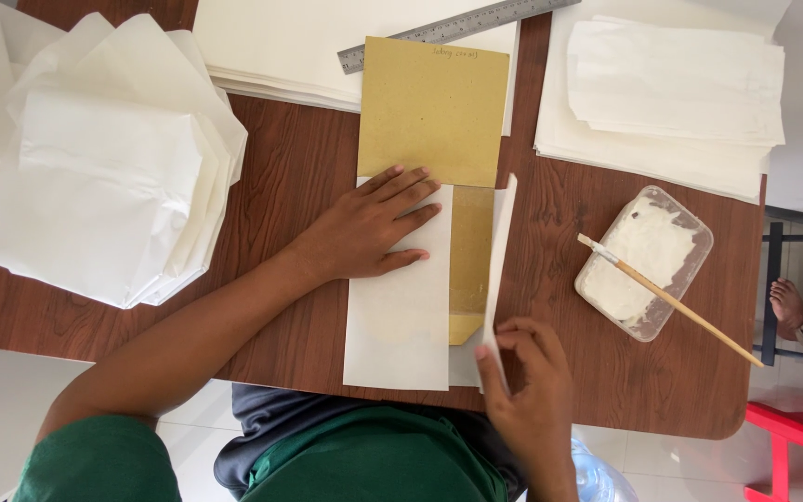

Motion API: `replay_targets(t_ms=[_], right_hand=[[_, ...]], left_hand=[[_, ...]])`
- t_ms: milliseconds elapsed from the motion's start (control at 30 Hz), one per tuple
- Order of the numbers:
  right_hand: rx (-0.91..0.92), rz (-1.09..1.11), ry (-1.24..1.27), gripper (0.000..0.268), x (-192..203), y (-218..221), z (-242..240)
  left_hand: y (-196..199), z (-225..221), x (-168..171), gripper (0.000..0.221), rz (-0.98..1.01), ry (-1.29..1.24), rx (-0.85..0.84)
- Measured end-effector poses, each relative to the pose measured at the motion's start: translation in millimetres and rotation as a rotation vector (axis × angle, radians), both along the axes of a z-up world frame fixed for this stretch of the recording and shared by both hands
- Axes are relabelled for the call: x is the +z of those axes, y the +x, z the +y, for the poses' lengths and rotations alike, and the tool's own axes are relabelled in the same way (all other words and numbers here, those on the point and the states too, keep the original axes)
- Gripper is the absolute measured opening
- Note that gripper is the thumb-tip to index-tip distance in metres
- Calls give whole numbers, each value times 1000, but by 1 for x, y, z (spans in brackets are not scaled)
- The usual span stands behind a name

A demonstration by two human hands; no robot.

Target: Manually assembling paper bags by folding paper sheets around a template and applying glue with a brush.

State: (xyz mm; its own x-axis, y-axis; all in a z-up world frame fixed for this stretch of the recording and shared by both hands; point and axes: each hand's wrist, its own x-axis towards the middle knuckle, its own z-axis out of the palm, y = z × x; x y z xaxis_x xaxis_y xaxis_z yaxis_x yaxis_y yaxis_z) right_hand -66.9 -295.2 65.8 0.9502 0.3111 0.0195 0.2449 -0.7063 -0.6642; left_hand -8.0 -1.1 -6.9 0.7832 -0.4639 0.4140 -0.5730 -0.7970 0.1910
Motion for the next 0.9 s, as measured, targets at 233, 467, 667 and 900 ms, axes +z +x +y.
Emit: replay_targets(t_ms=[233, 467, 667, 900], right_hand=[[325, -173, -41, 11, -4, 1, 19], [516, -97, -17, 13, -1, 6, 18], [491, 0, 264, 43, 1, 22, 12], [382, 17, -38, 29, 7, 73, 42]], left_hand=[[-3, -2, 10, 61, -147, 161, 22], [-1, 0, 4, 40, -99, 111, -37], [0, -1, 1, 42, -81, 123, -68], [2, 1, 2, 35, 115, 75, -104]])
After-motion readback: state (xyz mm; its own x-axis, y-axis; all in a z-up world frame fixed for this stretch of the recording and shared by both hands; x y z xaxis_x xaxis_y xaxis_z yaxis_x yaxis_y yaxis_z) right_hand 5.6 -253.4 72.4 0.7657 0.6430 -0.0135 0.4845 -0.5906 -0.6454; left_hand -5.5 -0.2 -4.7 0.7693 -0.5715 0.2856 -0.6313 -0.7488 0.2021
